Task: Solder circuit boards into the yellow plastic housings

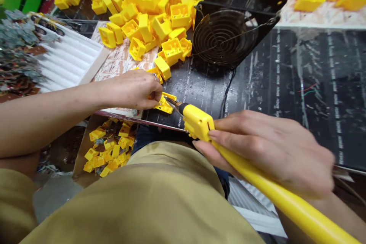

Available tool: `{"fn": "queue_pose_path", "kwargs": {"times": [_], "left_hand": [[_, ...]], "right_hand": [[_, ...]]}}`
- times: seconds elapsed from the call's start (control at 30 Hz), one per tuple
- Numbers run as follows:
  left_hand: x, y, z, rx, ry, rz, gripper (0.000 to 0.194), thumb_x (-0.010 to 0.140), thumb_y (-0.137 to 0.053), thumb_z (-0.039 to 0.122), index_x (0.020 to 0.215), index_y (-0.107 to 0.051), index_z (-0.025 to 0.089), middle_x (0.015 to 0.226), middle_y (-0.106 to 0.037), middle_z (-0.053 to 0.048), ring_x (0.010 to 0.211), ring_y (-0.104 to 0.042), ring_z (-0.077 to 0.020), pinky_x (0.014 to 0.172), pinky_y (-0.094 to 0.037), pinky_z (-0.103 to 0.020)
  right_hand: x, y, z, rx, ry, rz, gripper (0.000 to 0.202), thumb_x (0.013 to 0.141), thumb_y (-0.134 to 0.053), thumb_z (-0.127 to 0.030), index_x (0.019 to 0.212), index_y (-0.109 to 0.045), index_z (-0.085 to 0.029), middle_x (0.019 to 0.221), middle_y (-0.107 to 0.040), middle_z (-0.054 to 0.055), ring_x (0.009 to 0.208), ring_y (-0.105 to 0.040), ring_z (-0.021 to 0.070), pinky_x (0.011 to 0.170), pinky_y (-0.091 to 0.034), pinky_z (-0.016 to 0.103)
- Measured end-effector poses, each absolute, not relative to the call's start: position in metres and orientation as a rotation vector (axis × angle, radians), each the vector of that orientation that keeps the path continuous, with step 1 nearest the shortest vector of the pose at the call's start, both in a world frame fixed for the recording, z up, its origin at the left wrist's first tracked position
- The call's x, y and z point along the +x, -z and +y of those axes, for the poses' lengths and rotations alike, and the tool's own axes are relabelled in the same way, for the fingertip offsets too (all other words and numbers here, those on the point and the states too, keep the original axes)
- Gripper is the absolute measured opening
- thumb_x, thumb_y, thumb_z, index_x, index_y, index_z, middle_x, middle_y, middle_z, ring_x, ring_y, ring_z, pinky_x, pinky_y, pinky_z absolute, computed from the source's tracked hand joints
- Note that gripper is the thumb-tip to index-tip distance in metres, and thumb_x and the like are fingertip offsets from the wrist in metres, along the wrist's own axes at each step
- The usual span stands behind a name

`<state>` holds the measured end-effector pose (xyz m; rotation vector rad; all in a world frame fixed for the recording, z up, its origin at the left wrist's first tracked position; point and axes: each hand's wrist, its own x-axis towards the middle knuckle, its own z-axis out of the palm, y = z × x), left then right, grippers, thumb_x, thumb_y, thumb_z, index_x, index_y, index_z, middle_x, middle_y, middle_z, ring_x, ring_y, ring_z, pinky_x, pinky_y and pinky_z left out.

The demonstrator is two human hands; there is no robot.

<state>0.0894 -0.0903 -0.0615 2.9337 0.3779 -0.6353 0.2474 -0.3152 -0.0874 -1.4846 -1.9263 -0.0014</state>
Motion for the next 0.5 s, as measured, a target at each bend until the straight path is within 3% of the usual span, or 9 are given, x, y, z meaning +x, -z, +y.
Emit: {"fn": "queue_pose_path", "kwargs": {"times": [0.13, 0.33, 0.5], "left_hand": [[0.089, 0.062, -0.091, 2.949, 0.627, 0.407, 0.012, 0.074, -0.061, 0.020, 0.074, -0.073, 0.020, 0.062, -0.061, -0.001, 0.066, -0.058, -0.0160, 0.062, -0.034, -0.027], [0.090, 0.061, -0.094, 2.959, 0.610, 0.431, 0.010, 0.073, -0.062, 0.020, 0.074, -0.072, 0.021, 0.067, -0.064, -0.001, 0.071, -0.061, -0.0170, 0.064, -0.038, -0.026], [0.069, 0.061, -0.080, 2.764, 0.438, 0.476, 0.018, 0.081, -0.062, 0.025, 0.094, -0.074, 0.022, 0.084, -0.073, 0.000, 0.077, -0.065, -0.0166, 0.072, -0.044, -0.027]], "right_hand": [[0.244, 0.093, -0.315, -1.564, -0.031, -1.868, 0.030, 0.101, -0.051, -0.041, 0.081, -0.063, -0.022, 0.074, -0.065, 0.002, 0.068, -0.063, 0.0091, 0.065, -0.053, 0.022], [0.240, 0.094, -0.313, -1.526, -0.030, -1.912, 0.028, 0.100, -0.054, -0.041, 0.080, -0.061, -0.022, 0.074, -0.066, 0.001, 0.067, -0.064, 0.0098, 0.062, -0.054, 0.022], [0.245, 0.102, -0.318, -1.533, 0.064, -1.742, 0.022, 0.096, -0.060, -0.044, 0.104, -0.063, -0.024, 0.080, -0.070, 0.002, 0.063, -0.065, 0.0113, 0.049, -0.050, 0.022]]}}
